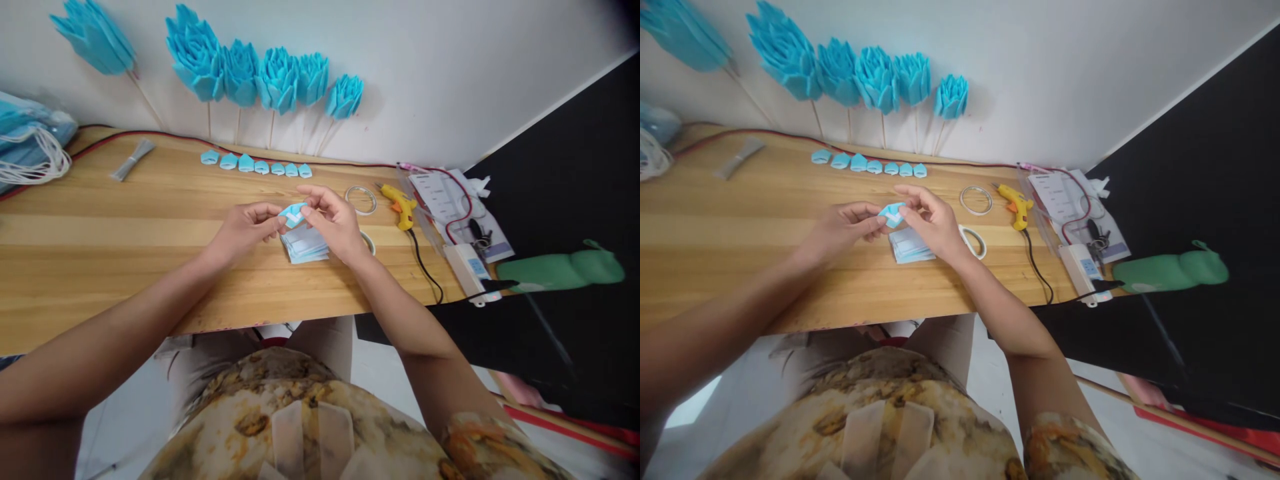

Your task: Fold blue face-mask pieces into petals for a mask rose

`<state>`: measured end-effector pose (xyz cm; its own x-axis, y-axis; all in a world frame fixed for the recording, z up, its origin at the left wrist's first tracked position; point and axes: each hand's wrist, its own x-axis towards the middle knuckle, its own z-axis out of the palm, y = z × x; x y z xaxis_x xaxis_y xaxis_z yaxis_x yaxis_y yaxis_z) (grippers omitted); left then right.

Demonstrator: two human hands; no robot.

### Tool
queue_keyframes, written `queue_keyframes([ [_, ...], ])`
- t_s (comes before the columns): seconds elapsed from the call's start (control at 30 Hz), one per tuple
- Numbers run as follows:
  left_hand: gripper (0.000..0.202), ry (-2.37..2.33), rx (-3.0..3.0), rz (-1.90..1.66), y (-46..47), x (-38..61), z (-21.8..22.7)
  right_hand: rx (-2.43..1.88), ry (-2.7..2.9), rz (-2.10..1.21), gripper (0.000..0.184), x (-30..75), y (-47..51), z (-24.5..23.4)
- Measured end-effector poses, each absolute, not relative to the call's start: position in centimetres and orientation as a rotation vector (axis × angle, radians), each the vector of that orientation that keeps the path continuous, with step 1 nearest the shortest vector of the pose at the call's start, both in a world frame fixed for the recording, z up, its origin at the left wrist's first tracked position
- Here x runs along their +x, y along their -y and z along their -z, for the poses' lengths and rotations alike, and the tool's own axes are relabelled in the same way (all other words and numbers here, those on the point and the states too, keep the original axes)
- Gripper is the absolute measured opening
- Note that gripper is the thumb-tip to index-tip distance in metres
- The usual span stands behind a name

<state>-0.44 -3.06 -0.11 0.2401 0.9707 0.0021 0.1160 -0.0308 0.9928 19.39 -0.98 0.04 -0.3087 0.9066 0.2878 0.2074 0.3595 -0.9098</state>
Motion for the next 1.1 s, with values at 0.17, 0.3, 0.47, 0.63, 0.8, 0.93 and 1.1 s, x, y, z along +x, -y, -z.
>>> queue_keyframes([
  [0.17, 0.022, -1.126, 1.365, -0.984, 2.9, -0.5, 0.0, -0.996, 1.695, -1.028, 0.034, 19.6, 0.8, 0.1],
  [0.3, 0.021, -1.118, 1.315, -0.984, 3.1, -0.4, -0.3, -0.993, 1.693, -1.038, 0.032, 19.7, 0.7, 0.1],
  [0.47, 0.022, -1.051, 1.239, -0.984, 3.0, -0.5, 0.0, -0.944, 1.703, -1.069, 0.033, 20.1, 0.5, -0.2],
  [0.63, 0.025, -0.935, 1.157, -0.910, 2.8, -0.7, 0.8, -0.849, 1.865, -1.016, 0.029, 20.3, 0.5, -0.2],
  [0.8, 0.027, -0.950, 1.110, -0.918, 2.9, -0.6, 0.4, -0.807, 1.915, -1.010, 0.016, 20.1, 0.6, -0.2],
  [0.93, 0.037, -0.967, 1.080, -0.940, 3.0, -0.4, 0.0, -0.852, 1.854, -0.984, 0.011, 20.0, 0.6, -0.3],
  [1.1, 0.037, -0.936, 1.133, -0.848, 2.9, -0.6, 0.1, -0.845, 1.907, -0.958, 0.011, 19.9, 0.6, -0.3],
])
